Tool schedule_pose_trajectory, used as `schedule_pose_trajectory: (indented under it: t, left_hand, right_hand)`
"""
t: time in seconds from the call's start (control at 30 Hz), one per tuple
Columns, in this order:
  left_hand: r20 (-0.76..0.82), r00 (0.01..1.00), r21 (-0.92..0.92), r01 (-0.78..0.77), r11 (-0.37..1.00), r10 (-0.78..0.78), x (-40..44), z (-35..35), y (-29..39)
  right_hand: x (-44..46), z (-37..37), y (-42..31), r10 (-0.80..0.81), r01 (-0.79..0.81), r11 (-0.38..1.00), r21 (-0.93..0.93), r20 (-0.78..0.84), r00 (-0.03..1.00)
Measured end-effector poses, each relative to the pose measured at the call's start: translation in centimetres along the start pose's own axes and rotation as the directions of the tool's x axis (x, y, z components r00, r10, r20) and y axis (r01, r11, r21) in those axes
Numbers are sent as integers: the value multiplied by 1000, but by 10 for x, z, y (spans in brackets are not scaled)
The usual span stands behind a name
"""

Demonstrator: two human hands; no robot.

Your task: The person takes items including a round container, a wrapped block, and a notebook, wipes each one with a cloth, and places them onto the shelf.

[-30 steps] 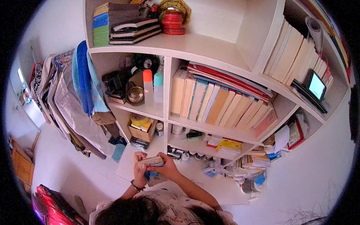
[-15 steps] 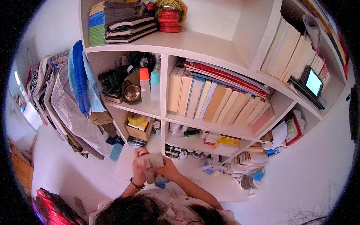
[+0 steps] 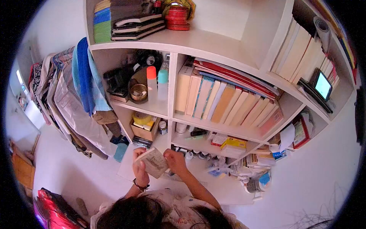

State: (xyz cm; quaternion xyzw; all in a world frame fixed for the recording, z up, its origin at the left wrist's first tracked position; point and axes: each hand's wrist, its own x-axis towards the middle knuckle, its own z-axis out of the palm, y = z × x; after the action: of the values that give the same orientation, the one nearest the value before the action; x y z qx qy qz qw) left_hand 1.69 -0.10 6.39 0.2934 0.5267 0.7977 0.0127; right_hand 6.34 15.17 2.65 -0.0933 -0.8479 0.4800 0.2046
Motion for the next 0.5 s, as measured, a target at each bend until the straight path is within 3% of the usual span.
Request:
schedule_pose_trajectory:
  t: [0.03,0.1,0.17,0.2,0.23,0.3,0.33,0.37,0.4,0.43,0.47,0.5]
  left_hand:
    - [-16,1000,-42,-17,999,16,1,-3,1]
    - [-27,999,-89,-48,995,46,8,-5,1]
    - [26,998,22,58,998,-59,9,-5,1]
    - [84,982,-11,169,986,-167,4,-10,-10]
    - [84,981,-13,175,985,-173,-3,-10,-20]
    - [78,900,-428,419,801,-430,-17,-9,-38]
    - [42,901,-529,386,756,-431,-20,-5,-45]
    - [44,901,-526,388,756,-432,-22,-5,-48]
    - [-1,882,-591,380,711,-472,-18,1,-37]
    - [-42,858,-654,365,663,-513,-15,5,-33]
    - [120,888,-737,379,560,-444,-18,-22,-66]
    - [124,891,-740,377,557,-437,-11,-22,-57]
  right_hand:
    - [1,1,7,-1,1,1000,0,0,1000]
    - [14,-7,14,229,-81,933,351,-404,886]
    - [16,-24,-35,184,14,926,376,-484,856]
    - [14,-23,-58,88,133,913,386,-504,859]
    - [11,-20,-72,-2,243,886,394,-522,853]
    - [2,-5,-82,-198,249,909,334,-177,964]
    - [2,6,-80,-196,247,909,335,-179,964]
    - [4,18,-74,-443,449,891,65,-87,892]
    - [4,27,-68,-633,633,751,-185,70,771]
    - [0,34,-64,-633,634,750,-187,70,771]
    - [-6,39,-58,-564,568,811,-139,72,823]
    - [-11,41,-51,-492,498,862,-95,78,867]
